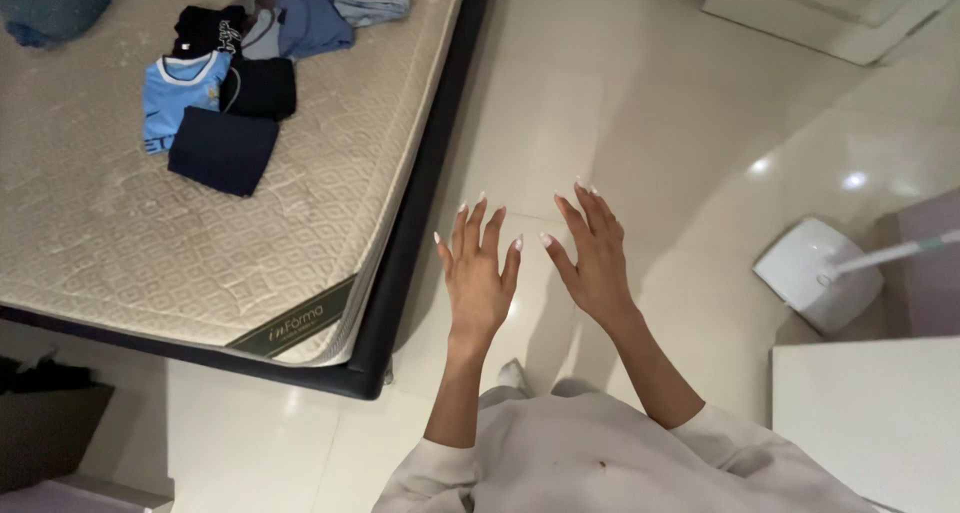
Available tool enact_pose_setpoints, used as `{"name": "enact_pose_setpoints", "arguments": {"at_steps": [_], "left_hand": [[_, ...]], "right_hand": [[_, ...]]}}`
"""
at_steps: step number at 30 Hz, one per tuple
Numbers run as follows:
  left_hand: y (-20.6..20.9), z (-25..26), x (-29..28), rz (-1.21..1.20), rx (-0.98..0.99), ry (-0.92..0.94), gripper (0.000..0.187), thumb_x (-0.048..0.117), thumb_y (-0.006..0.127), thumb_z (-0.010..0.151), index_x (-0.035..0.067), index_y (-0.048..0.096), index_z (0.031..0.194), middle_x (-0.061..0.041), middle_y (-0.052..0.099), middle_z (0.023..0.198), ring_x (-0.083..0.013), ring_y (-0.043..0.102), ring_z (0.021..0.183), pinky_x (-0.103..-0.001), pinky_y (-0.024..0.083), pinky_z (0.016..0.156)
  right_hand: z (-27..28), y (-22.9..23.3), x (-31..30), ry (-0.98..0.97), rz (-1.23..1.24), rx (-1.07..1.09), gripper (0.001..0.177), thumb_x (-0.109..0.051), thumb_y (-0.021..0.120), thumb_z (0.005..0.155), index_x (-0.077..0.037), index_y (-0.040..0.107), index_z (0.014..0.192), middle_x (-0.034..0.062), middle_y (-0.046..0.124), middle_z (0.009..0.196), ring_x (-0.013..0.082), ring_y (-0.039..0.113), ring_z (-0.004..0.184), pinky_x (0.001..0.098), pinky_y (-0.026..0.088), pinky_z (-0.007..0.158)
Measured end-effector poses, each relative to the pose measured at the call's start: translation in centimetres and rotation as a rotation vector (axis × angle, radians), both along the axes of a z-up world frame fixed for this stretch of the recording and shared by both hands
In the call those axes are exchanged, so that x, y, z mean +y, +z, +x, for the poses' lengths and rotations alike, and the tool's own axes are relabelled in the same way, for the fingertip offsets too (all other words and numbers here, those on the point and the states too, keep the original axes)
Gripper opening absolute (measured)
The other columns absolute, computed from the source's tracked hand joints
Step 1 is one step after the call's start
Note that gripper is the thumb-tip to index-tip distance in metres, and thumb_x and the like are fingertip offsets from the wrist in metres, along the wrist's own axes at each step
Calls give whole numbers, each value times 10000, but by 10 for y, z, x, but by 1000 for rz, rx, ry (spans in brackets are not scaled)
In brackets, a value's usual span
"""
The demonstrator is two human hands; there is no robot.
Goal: The person folds various clothing items on a bed and places them into a drawer. The person handles a black shirt, a light blue shirt, a patterned shirt, a denim shirt, and a dark t-shirt, folding each and stacking them in a drawer.
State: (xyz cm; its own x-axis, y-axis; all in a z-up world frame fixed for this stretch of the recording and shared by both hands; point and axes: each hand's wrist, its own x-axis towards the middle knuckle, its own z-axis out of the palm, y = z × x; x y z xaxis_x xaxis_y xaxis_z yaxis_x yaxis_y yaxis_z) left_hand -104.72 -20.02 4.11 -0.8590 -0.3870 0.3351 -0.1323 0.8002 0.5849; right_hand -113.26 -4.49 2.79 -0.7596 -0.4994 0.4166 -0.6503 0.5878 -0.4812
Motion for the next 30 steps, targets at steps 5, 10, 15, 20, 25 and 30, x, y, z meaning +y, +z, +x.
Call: {"name": "enact_pose_setpoints", "arguments": {"at_steps": [5,10,15,20,25,30], "left_hand": [[-7,-57,-40,19,-14,25,447,302,602,1010,82,590,1400,-136,454,1559,-360,310,1508,-692,154,1186],[-22,-114,-80,1,-17,78,455,293,608,1009,94,581,1417,-124,445,1572,-357,315,1514,-685,171,1195],[-30,-186,-126,-14,-16,160,473,279,621,994,113,569,1434,-113,432,1585,-354,325,1518,-681,193,1201],[-18,-265,-164,3,1,235,500,282,632,986,118,545,1451,-121,423,1596,-362,326,1500,-688,207,1168],[-14,-328,-198,27,-6,304,515,265,629,986,127,531,1472,-124,430,1584,-373,329,1502,-691,214,1174],[-17,-373,-235,28,-3,374,517,257,636,965,116,540,1453,-137,443,1566,-391,338,1484,-704,222,1155]], "right_hand": [[-65,-8,-47,21,-19,10,546,-343,623,1024,-75,524,1489,192,396,1619,403,333,1509,540,293,1185],[-135,-18,-91,71,-21,-21,546,-337,620,1028,-72,522,1495,191,399,1619,402,340,1502,543,288,1182],[-217,-20,-139,153,-37,2,552,-342,622,1031,-88,517,1510,187,397,1625,397,344,1506,530,287,1196],[-305,-4,-186,233,-13,22,567,-336,630,1018,-82,515,1511,199,389,1628,408,337,1506,533,278,1196],[-380,-2,-227,304,-46,19,559,-336,627,1033,-80,510,1516,194,385,1637,400,337,1515,528,282,1207],[-436,-12,-271,337,17,20,573,-341,643,1021,-87,505,1516,189,380,1637,406,334,1508,542,278,1189]]}}
